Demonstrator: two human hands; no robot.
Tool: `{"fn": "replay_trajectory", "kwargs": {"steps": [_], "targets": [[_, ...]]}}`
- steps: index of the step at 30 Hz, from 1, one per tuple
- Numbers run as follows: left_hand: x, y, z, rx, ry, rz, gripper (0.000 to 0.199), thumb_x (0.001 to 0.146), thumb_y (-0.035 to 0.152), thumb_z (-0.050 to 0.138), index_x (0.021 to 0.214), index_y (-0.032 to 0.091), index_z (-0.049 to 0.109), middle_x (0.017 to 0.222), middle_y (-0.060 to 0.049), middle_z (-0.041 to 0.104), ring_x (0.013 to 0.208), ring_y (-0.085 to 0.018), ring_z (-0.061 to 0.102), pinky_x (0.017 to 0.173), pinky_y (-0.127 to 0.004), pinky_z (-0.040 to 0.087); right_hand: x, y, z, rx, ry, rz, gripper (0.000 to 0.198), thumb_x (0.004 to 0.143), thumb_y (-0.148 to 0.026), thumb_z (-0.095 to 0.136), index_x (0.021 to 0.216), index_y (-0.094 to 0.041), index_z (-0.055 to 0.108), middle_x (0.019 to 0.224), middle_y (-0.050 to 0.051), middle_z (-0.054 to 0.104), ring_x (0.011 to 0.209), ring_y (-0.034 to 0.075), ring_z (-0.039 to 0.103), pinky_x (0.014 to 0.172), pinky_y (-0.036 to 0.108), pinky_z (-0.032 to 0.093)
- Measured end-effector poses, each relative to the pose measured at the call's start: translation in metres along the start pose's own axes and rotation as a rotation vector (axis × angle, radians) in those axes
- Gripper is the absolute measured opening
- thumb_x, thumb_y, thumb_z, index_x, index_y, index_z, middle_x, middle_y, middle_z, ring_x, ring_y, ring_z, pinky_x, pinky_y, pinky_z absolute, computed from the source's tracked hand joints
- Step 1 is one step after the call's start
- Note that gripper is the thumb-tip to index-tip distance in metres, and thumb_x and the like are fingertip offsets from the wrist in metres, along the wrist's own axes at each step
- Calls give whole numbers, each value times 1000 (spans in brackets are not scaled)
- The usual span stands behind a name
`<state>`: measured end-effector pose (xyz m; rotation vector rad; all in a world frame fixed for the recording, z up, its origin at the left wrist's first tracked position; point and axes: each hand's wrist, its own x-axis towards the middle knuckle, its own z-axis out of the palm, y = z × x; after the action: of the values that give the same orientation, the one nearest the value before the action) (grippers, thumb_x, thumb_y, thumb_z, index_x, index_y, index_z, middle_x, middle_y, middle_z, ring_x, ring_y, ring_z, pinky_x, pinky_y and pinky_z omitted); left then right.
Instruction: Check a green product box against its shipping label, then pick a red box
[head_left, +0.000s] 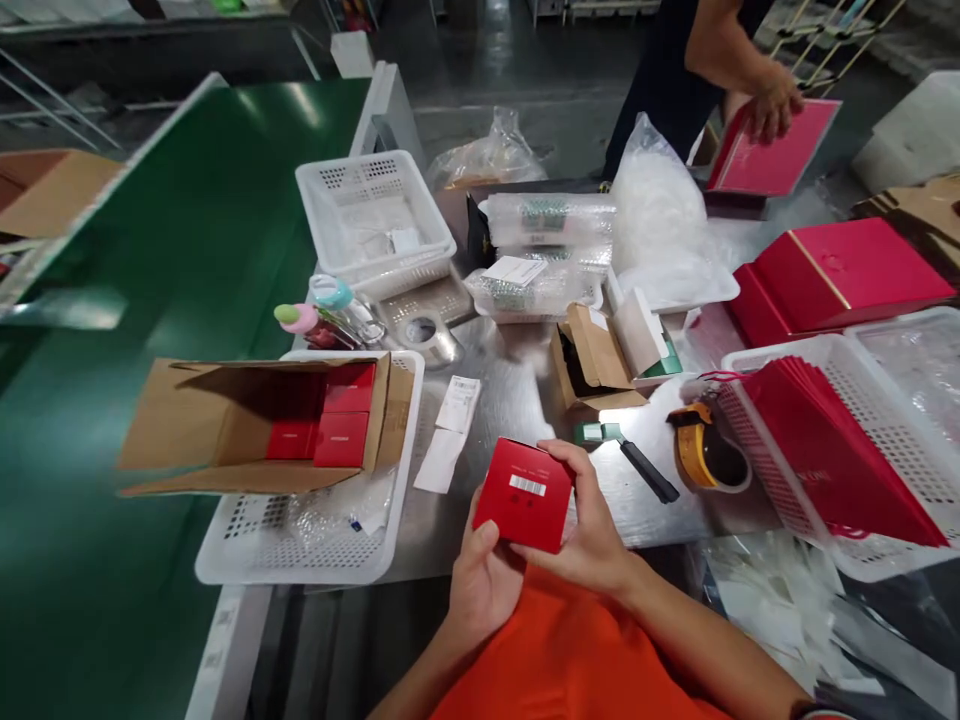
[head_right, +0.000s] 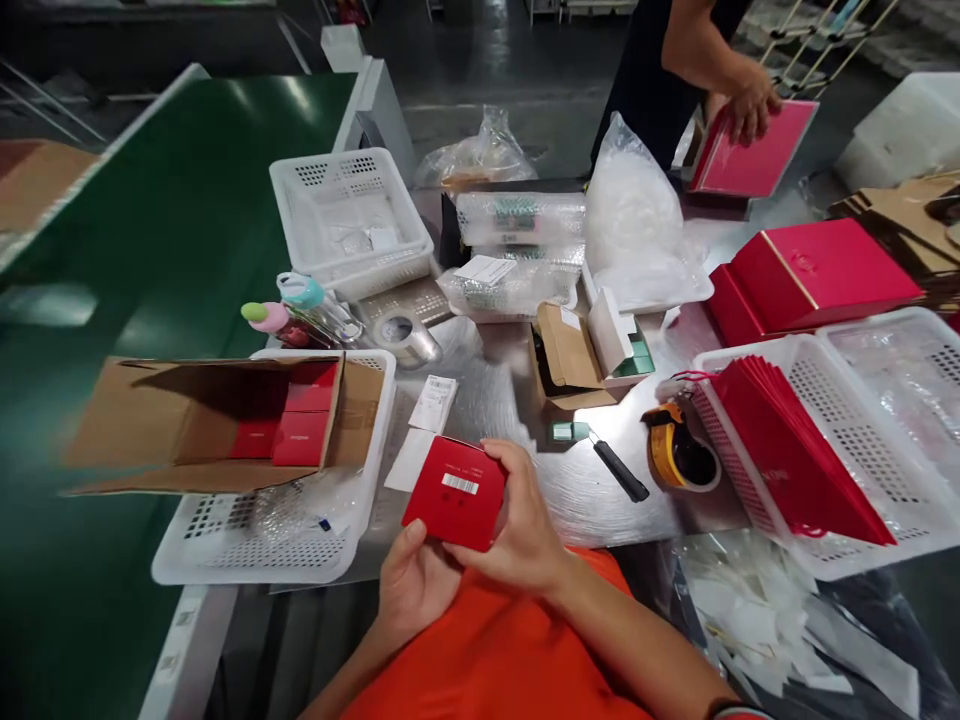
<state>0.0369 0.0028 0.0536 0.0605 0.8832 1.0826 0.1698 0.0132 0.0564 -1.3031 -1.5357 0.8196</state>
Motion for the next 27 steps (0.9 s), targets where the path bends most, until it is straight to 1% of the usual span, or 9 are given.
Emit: {"fn": "replay_trajectory", "kwargs": {"steps": [5,8,10,12,13,15,20,23,27], "targets": [[20,5,-29,104,-120,-11,74,59,61,86,123,28,67,121,-9,73,117,-34,65,105,-50,51,4,3,7,-21,88,25,81,71,-38,83,139,-27,38,134,11,52,124,29,57,105,44,52],[53,16,-65,422,-192,82,68,70,69,75,119,23,67,121,-13,71,115,-33,65,105,-50,50,2,10,3,-31,143,102,79,72,-38,83,138,-28,41,132,9,54,119,26,60,101,38,54],[82,27,-91,856,-103,206,50,80,58,69,114,21,68,122,-14,69,115,-32,64,108,-51,48,-2,16,-1,-57,171,158,78,72,-41,84,137,-28,43,130,9,56,115,25,62,95,35,55],[113,37,-111,1333,78,321,37,86,37,65,117,18,67,127,-16,65,121,-32,61,112,-50,45,-8,23,-5,-83,199,217,77,71,-44,84,135,-27,45,129,9,57,113,25,63,92,34,56],[128,41,-118,1523,161,349,38,87,29,63,122,15,64,130,-18,63,125,-32,59,113,-49,44,-12,27,-6,-94,212,251,77,71,-45,84,135,-27,46,129,9,57,112,25,63,90,33,56],[154,47,-124,1754,252,339,46,90,20,55,134,8,56,137,-23,58,132,-32,56,113,-44,45,-18,33,-5,-115,232,320,78,69,-47,85,134,-26,46,128,9,57,112,26,63,89,33,56],[196,47,-120,1869,294,267,57,93,13,43,149,-1,39,145,-29,50,134,-36,54,109,-45,47,-25,42,7,-127,236,436,77,69,-49,84,132,-26,47,128,9,58,112,27,63,90,36,55],[208,46,-121,1913,317,219,60,91,12,44,149,0,39,140,-30,52,129,-39,56,105,-47,49,-20,43,15,-114,212,471,77,69,-50,84,133,-27,47,129,10,58,111,28,63,88,36,56],[214,48,-127,1943,304,185,61,90,13,47,150,2,40,135,-26,54,127,-37,55,107,-46,46,-11,42,18,-106,168,480,78,68,-49,83,134,-28,47,129,9,59,112,28,63,89,37,56]]}}
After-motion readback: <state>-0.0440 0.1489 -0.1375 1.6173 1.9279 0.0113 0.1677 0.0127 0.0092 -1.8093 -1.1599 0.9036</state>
